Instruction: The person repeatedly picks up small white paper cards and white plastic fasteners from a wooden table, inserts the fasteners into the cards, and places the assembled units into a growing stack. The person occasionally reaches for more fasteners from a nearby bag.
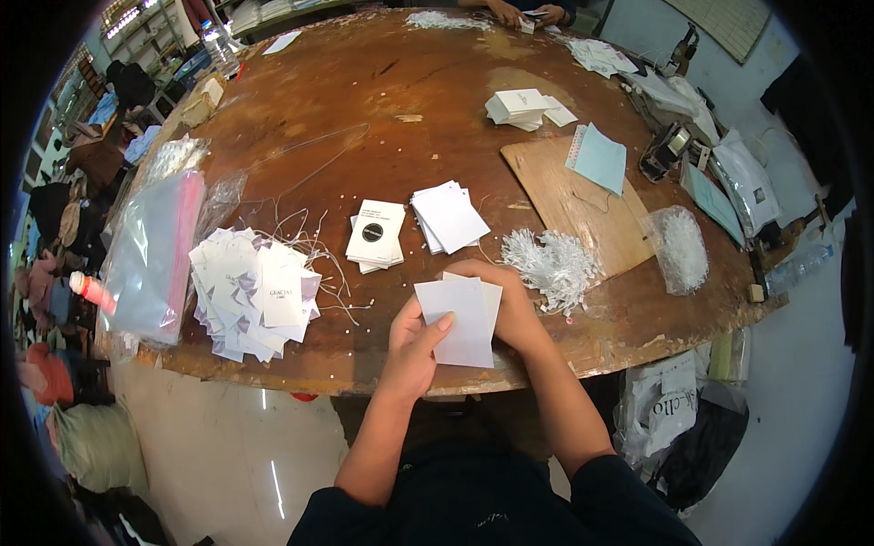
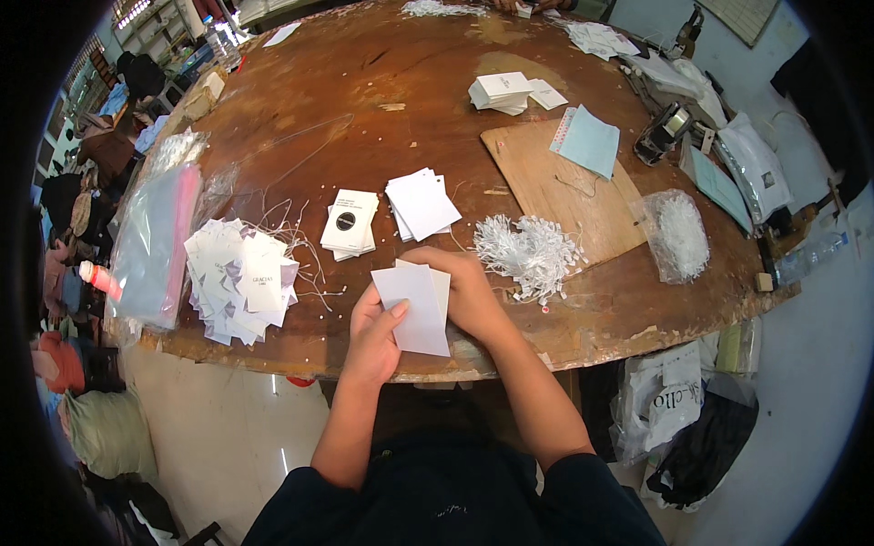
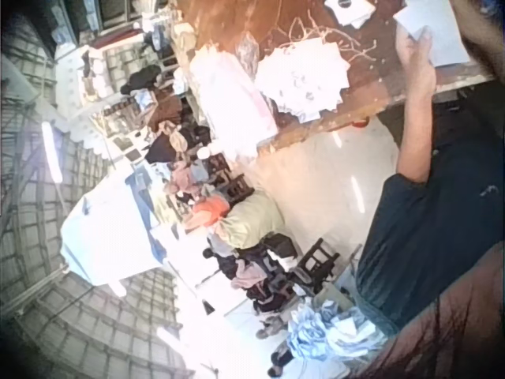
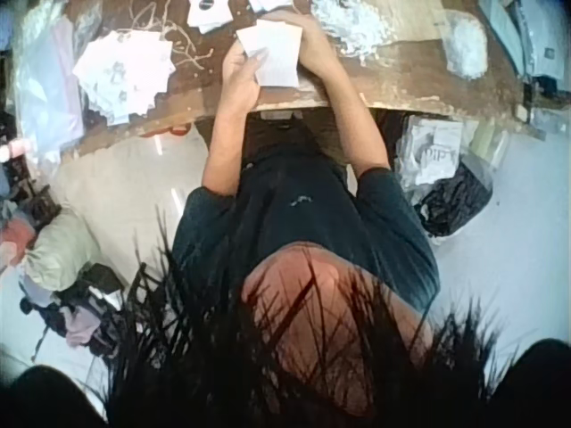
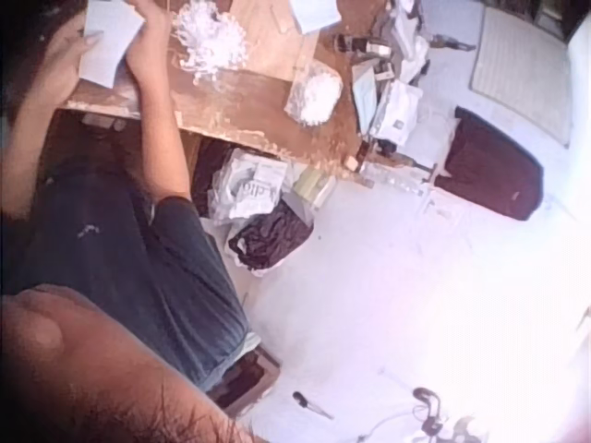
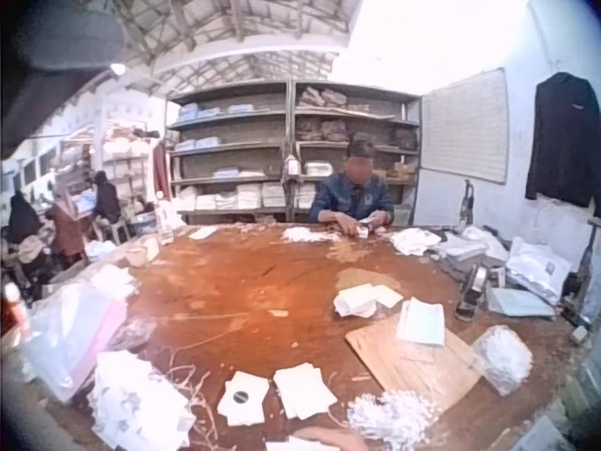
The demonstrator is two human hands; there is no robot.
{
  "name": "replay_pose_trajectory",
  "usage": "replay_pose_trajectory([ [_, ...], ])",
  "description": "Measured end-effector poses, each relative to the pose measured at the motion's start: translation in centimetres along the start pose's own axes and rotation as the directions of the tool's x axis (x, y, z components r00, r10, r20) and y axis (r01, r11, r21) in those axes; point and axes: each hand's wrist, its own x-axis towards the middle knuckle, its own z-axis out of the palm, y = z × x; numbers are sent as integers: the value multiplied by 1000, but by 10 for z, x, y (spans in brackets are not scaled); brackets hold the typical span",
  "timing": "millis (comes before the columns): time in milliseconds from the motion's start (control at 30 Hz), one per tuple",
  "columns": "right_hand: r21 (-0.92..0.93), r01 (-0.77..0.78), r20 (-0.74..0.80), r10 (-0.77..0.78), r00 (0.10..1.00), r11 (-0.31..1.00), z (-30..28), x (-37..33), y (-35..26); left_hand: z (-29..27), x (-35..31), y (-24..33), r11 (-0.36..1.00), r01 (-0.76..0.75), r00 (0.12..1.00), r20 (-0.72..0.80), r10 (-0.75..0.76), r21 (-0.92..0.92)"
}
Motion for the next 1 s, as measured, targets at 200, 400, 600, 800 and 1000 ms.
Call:
replay_pose_trajectory([
  [200, 44, -186, 53, 184, 982, 981, -1, -6, -3, -1, 0, -2, 997, -35, 992, -120, 25, -76],
  [400, 577, -235, -82, 342, 936, 782, -26, -3, -1, -11, 6, 20, 970, -201, 942, -245, 230, 137],
  [600, 725, 25, -255, 234, 938, 688, -17, 5, -11, -11, 8, 15, 890, -233, 913, -228, 340, 393],
  [800, 205, -155, -288, 211, 934, 966, 36, 4, -18, -14, 7, 11, 799, -241, 894, -194, 404, 551],
  [1000, 36, -186, -296, 188, 937, 982, 44, 6, -19, -16, 5, 7, 769, -248, 890, -175, 422, 589],
])
